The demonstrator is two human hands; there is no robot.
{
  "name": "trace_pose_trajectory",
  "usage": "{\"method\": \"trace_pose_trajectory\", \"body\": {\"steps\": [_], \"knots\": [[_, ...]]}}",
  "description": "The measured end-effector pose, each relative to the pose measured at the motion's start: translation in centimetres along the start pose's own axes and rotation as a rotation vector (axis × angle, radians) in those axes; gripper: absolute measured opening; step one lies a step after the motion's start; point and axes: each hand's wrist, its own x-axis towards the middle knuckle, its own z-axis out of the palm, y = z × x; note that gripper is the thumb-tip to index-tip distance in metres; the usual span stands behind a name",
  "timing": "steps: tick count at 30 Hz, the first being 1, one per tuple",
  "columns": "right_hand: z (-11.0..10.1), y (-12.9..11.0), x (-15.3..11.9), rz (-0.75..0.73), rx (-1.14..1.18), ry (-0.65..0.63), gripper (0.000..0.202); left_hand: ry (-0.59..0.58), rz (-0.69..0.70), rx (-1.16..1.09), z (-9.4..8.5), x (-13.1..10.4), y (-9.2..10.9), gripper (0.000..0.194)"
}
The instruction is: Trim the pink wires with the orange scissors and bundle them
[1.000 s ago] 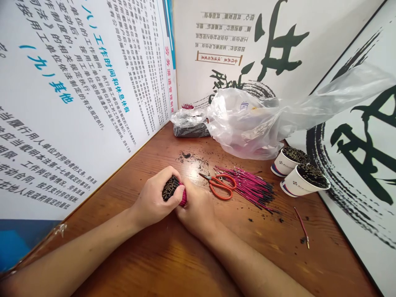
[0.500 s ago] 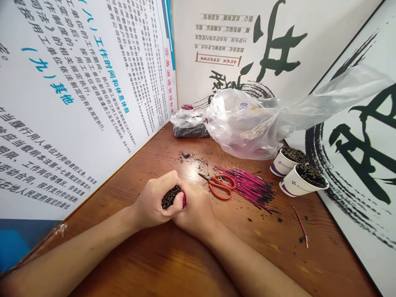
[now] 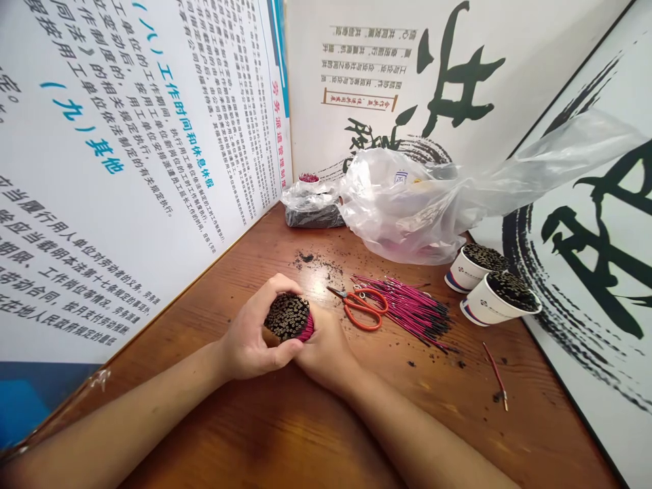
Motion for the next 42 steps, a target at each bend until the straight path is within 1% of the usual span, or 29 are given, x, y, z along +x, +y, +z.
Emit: {"method": "trace_pose_trajectory", "body": {"steps": [4, 8, 12, 14, 16, 19, 21, 28, 31, 34, 37, 40, 42], "knots": [[-0.1, -0.3, 0.3, -0.046, 0.069, -0.018, 0.019, -0.028, -0.028, -0.013, -0.4, 0.1, 0.0, 0.049], [-0.1, 0.2, 0.1, -0.069, 0.082, 0.008, 0.026, -0.08, -0.053, -0.01, -0.9, 0.2, 0.3, 0.054], [-0.1, 0.7, -0.3, -0.057, 0.079, 0.046, 0.03, -0.178, -0.114, -0.031, -1.0, 0.3, 0.6, 0.049], [-0.1, 0.7, -0.4, -0.044, 0.069, 0.049, 0.032, -0.201, -0.14, -0.018, -0.9, 0.2, 0.7, 0.048], [-0.1, 0.6, -0.4, -0.033, 0.055, 0.052, 0.034, -0.18, -0.142, 0.011, -0.8, 0.0, 0.6, 0.049], [-0.1, 0.6, -0.4, -0.025, 0.044, 0.054, 0.037, -0.111, -0.083, 0.063, -0.5, -0.1, 0.5, 0.047], [-0.1, 0.6, -0.4, -0.008, 0.036, 0.045, 0.035, -0.086, -0.043, 0.09, -0.3, -0.1, 0.5, 0.044], [-0.2, -0.1, -0.2, 0.054, 0.05, 0.027, 0.013, -0.081, -0.022, 0.12, -0.3, -0.2, 0.6, 0.038], [-0.2, -0.4, -0.1, 0.09, 0.04, 0.021, 0.013, -0.1, -0.023, 0.105, -0.3, -0.2, 0.5, 0.034], [-0.1, -0.1, 0.0, 0.069, 0.058, 0.025, 0.013, -0.113, -0.057, 0.1, -0.4, -0.2, 0.5, 0.035], [0.1, 0.3, 0.0, 0.002, 0.058, 0.074, 0.009, -0.12, -0.133, 0.133, -0.5, 0.0, 0.6, 0.04], [0.0, 0.7, -0.1, 0.005, -0.023, 0.14, 0.008, -0.108, -0.221, 0.241, -0.6, 0.2, 0.9, 0.046], [-0.2, 0.6, -0.1, 0.025, -0.123, 0.153, 0.007, -0.099, -0.267, 0.34, -0.6, 0.3, 1.1, 0.052]]}}
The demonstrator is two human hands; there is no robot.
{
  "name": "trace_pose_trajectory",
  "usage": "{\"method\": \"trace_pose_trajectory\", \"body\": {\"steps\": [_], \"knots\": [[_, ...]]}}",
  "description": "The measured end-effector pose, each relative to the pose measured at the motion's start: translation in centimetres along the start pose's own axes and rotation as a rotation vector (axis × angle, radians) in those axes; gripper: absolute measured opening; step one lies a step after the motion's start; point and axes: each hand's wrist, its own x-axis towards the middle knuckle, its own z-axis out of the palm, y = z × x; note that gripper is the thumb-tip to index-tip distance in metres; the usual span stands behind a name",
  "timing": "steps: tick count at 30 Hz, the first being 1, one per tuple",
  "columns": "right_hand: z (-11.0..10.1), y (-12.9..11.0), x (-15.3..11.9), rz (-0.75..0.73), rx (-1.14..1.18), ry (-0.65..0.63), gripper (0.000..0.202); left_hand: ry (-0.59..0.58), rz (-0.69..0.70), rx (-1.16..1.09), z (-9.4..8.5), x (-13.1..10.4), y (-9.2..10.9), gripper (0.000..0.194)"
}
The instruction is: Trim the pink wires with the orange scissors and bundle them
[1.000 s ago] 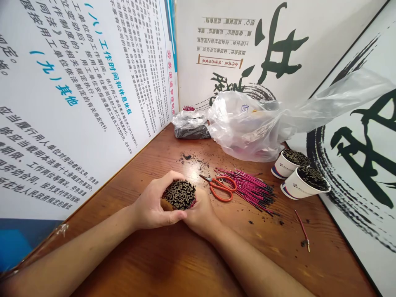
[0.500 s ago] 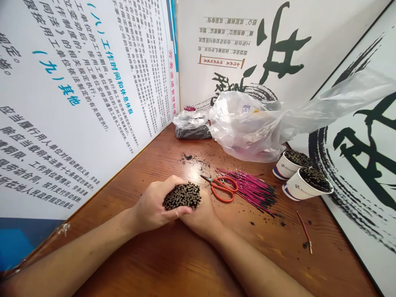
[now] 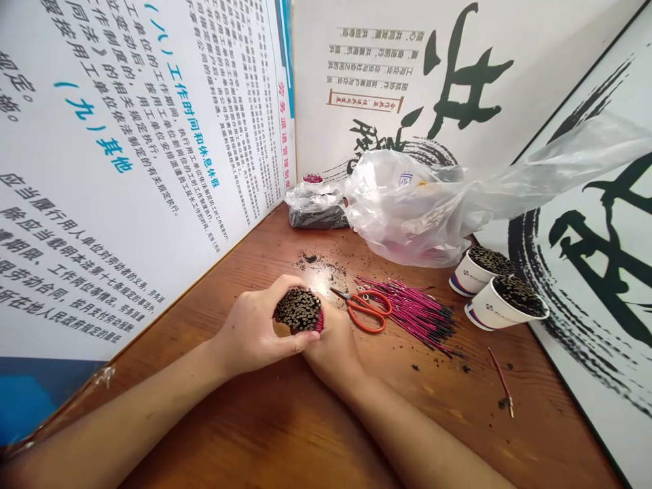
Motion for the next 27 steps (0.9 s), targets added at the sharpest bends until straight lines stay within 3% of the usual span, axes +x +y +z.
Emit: {"method": "trace_pose_trajectory", "body": {"steps": [7, 11, 14, 17, 21, 27], "knots": [[-0.3, -0.6, -0.1, 0.038, -0.231, -0.038, 0.004, -0.055, -0.099, 0.181, 0.1, 0.0, 0.8, 0.052], [-0.1, -0.6, -0.3, 0.05, -0.262, -0.025, 0.007, -0.032, -0.122, 0.139, 0.4, -0.1, 0.7, 0.032], [-0.1, -0.4, -0.3, 0.038, -0.269, -0.017, 0.006, -0.083, -0.05, 0.029, 0.5, 0.1, 0.2, 0.027], [-0.1, -0.1, -0.3, 0.035, -0.268, 0.004, 0.008, -0.12, 0.024, -0.059, 0.4, 0.2, -0.4, 0.03], [-0.1, 0.1, -0.2, 0.025, -0.204, 0.006, 0.01, -0.073, 0.093, -0.148, 0.6, 0.1, -0.7, 0.04], [0.0, 0.0, 0.1, -0.022, -0.066, 0.002, 0.01, -0.037, 0.054, -0.283, 1.1, -0.1, -0.9, 0.056]]}}
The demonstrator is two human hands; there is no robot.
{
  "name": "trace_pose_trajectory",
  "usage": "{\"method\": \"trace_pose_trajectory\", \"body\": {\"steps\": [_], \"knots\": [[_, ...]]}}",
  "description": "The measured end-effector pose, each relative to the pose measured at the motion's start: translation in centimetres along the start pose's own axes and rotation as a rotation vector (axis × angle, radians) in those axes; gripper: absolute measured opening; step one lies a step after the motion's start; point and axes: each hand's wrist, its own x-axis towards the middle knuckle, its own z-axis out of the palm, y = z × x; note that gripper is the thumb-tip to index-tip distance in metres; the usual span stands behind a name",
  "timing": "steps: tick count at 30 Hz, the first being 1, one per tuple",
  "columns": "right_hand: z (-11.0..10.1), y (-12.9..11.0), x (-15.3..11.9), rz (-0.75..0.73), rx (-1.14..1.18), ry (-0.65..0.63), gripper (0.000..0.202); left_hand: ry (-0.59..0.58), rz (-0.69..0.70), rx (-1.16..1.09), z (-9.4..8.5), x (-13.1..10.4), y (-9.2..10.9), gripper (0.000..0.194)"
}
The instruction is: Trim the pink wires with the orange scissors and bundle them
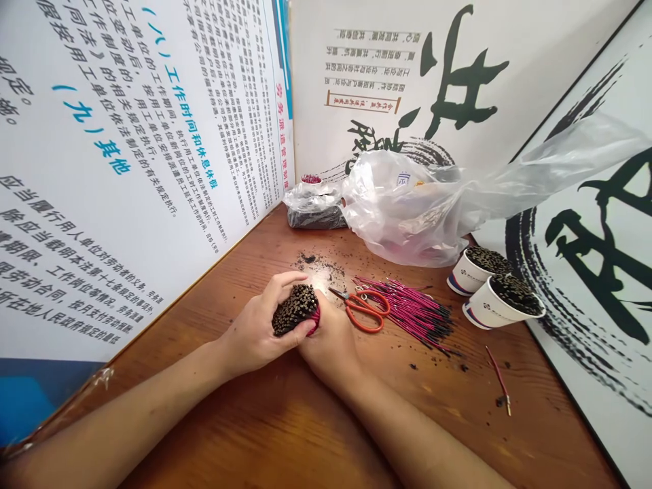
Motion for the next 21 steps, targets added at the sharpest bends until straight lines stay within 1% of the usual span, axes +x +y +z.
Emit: {"method": "trace_pose_trajectory", "body": {"steps": [4, 5, 7, 9, 12, 14, 16, 18, 21], "knots": [[0.1, 0.1, 0.2, -0.031, 0.129, 0.017, 0.009, -0.056, 0.009, -0.217, -0.1, 0.1, -0.4, 0.065], [0.1, 0.1, 0.3, -0.034, 0.158, 0.024, 0.007, -0.059, 0.009, -0.263, -0.1, 0.2, -0.5, 0.067], [0.1, 0.0, 0.4, -0.042, 0.216, 0.015, 0.006, -0.041, -0.008, -0.284, -0.2, 0.4, -0.7, 0.076], [0.0, -0.3, 0.4, -0.056, 0.274, -0.048, 0.011, -0.04, -0.018, -0.262, -0.3, 0.5, -0.9, 0.086], [-0.3, -1.1, 0.2, -0.041, 0.333, -0.249, 0.021, -0.128, 0.052, -0.278, -0.4, 0.5, -1.1, 0.091], [-0.7, -1.6, 0.1, 0.004, 0.346, -0.389, 0.025, -0.193, 0.128, -0.301, -0.4, 0.4, -1.0, 0.086], [-1.0, -2.0, 0.1, 0.044, 0.336, -0.485, 0.024, -0.219, 0.172, -0.328, -0.4, 0.4, -0.8, 0.076], [-1.3, -2.1, 0.2, 0.061, 0.312, -0.522, 0.024, -0.215, 0.172, -0.368, -0.3, 0.3, -0.3, 0.062], [-1.2, -1.7, 0.0, 0.084, 0.34, -0.487, 0.032, -0.172, 0.075, -0.462, 0.1, 0.1, 0.5, 0.032]]}}
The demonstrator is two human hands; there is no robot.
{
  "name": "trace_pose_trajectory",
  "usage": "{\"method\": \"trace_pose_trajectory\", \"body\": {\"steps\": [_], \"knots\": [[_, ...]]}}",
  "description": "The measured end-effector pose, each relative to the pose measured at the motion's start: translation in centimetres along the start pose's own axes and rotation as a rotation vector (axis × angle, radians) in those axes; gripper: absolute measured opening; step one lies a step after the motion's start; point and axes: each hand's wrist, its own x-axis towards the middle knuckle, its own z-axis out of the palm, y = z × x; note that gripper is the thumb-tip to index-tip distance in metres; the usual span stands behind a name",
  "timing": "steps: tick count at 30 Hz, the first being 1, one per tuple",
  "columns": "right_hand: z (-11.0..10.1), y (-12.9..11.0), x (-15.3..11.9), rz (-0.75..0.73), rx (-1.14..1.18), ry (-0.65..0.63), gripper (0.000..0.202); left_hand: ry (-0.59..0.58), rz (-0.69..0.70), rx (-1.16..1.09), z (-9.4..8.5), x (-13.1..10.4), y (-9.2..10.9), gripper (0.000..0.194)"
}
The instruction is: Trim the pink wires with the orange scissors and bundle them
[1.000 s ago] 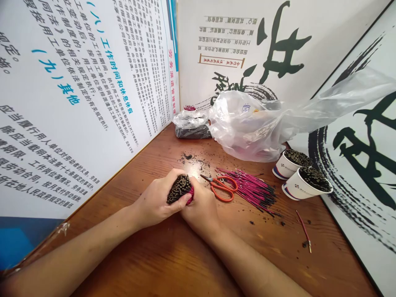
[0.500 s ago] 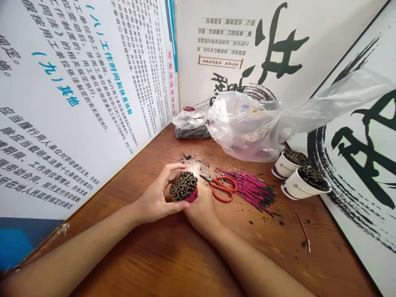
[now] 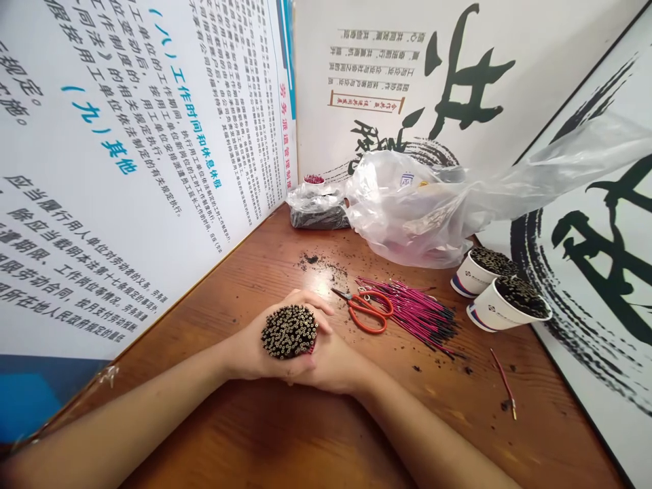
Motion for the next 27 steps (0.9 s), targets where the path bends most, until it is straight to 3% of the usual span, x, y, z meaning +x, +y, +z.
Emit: {"method": "trace_pose_trajectory", "body": {"steps": [2, 6, 13, 16, 20, 23, 27], "knots": [[0.1, 0.4, 0.0, 0.005, 0.05, 0.035, 0.032, 0.033, -0.095, -0.076, 0.4, 0.0, 0.3, 0.021], [0.6, 0.6, 0.2, -0.053, 0.004, 0.096, 0.035, 0.056, -0.217, -0.155, 0.8, 0.0, 0.5, 0.026], [2.2, 1.2, 0.9, -0.091, -0.019, 0.296, 0.014, 0.318, -0.213, -0.147, 1.6, 0.0, -0.1, 0.027], [2.3, 1.4, 0.8, -0.108, -0.013, 0.317, 0.008, 0.336, -0.235, -0.173, 2.1, -0.2, -0.4, 0.029], [1.5, 0.5, 0.7, -0.06, 0.049, 0.208, 0.007, 0.255, -0.267, -0.236, 1.4, -0.1, -0.1, 0.037], [0.9, -0.6, 0.6, 0.164, 0.112, 0.073, 0.014, 0.12, -0.2, -0.268, 0.3, 0.1, 0.2, 0.044], [0.6, -1.2, 0.3, 0.334, 0.366, -0.207, 0.015, -0.034, -0.154, -0.454, -0.5, 0.2, 0.2, 0.059]]}}
